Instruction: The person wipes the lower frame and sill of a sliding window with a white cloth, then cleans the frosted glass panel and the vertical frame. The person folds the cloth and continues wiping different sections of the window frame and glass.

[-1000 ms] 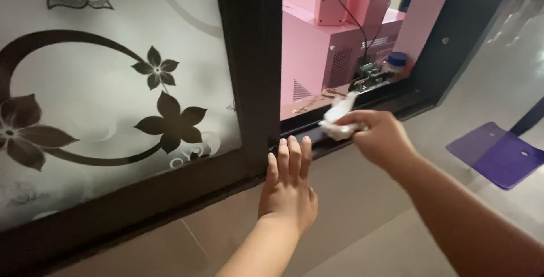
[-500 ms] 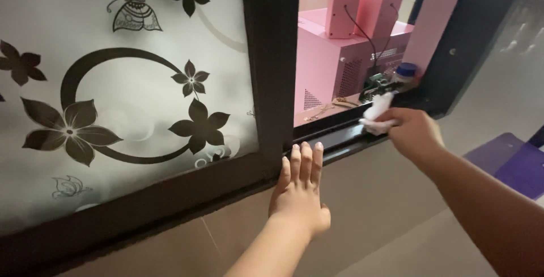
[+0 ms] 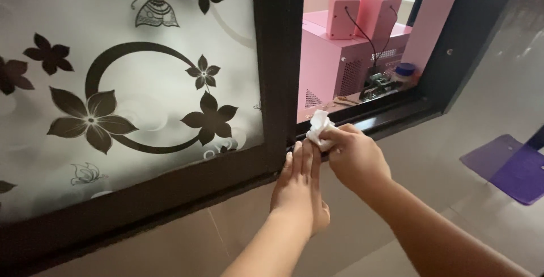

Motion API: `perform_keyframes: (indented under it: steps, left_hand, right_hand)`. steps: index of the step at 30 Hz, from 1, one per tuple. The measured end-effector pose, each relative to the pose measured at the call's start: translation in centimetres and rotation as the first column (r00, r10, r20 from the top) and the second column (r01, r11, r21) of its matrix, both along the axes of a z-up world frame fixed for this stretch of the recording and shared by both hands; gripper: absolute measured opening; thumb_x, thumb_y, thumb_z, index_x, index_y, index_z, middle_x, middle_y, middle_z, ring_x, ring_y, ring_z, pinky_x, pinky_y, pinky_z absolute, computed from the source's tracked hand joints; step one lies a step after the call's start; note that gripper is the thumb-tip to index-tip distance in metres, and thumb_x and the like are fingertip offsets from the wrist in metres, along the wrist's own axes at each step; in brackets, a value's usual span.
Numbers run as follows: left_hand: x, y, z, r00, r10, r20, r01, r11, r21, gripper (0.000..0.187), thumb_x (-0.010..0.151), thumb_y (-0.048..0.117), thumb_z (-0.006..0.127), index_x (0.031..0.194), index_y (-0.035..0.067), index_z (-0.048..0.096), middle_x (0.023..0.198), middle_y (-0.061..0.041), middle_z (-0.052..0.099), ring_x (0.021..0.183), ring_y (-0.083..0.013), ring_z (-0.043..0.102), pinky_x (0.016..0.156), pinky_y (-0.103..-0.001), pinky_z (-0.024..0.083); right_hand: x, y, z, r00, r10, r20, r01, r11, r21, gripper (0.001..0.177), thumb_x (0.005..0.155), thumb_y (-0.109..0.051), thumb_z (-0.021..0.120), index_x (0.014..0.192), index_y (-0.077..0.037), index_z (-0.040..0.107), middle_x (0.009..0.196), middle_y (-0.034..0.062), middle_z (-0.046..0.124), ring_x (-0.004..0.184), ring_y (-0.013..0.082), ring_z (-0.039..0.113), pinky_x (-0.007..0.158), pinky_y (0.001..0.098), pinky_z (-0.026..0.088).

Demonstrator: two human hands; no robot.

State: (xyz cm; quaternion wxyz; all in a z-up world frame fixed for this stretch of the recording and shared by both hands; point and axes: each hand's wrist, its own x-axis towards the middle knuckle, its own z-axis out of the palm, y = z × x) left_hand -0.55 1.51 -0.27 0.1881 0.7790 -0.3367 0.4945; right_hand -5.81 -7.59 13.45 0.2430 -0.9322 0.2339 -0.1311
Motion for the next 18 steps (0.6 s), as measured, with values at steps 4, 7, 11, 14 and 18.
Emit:
perform_keyframes:
  steps: [4,7,11,14,18]
  left_hand:
    - [-0.1,0.1,0.5,0.948,0.188,-0.257,-0.06,0.897,0.437,0.131,0.056,0.047,0.048,0.161,-0.004,-0.012,0.167,-0.021,-0.007,0.156,-0.0367,-0.006,0.126,-0.045,-0.001]
    - [0.5,0.2,-1.0,0.99,0.124,-0.066,-0.108,0.974,0.199,0.155,0.032,0.052,0.057,0.164,-0.001,-0.003,0.165,-0.019,0.007,0.156,-0.0344,0.006,0.128,-0.043,0.006]
    - [0.2,0.0,-0.8,0.997,0.038,-0.063,-0.034,0.997,0.064,0.137,0.04,0.036,0.038,0.165,0.003,-0.007,0.169,-0.016,-0.002,0.161,-0.0283,-0.003,0.132,-0.041,0.0]
    - [0.0,-0.1,-0.6,0.997,-0.005,-0.071,0.008,0.999,0.05,0.133,0.044,0.039,0.035,0.164,0.001,-0.006,0.17,-0.017,-0.002,0.162,-0.0297,-0.003,0.132,-0.043,0.0]
    - [0.1,-0.1,-1.1,0.991,0.125,-0.039,-0.118,0.983,0.141,0.133,0.049,0.048,0.043,0.164,-0.001,0.0,0.17,-0.018,0.004,0.16,-0.0314,0.002,0.13,-0.044,0.004]
  right_hand:
    - [0.4,-2.3,-0.7,0.994,0.047,0.097,-0.054,0.996,0.072,0.051,0.079,-0.011,0.046,0.109,-0.033,0.081,0.122,-0.0097,0.074,0.106,0.0187,0.068,0.087,0.0344,0.05]
    - [1.3,-5.8,-3.1,0.974,0.095,0.208,-0.114,0.99,0.079,0.053,0.077,-0.005,0.045,0.104,-0.028,0.084,0.109,-0.0037,0.079,0.095,0.0162,0.068,0.082,0.0289,0.047]
    - [0.0,-7.3,-0.7,0.992,-0.106,0.063,0.1,0.99,0.099,0.06,0.083,-0.005,0.04,0.109,-0.038,0.084,0.107,0.0018,0.081,0.059,0.0232,0.056,0.055,0.0341,0.039]
    - [-0.3,-8.3,0.4,0.987,-0.158,0.021,0.156,0.984,0.091,0.058,0.092,-0.007,0.038,0.114,-0.037,0.082,0.128,-0.0003,0.075,0.079,0.0285,0.065,0.066,0.0392,0.046]
    - [0.5,-8.9,-1.2,0.986,-0.161,0.049,0.155,0.982,0.107,0.057,0.089,-0.006,0.038,0.113,-0.034,0.082,0.12,0.003,0.077,0.073,0.0295,0.06,0.061,0.0384,0.041]
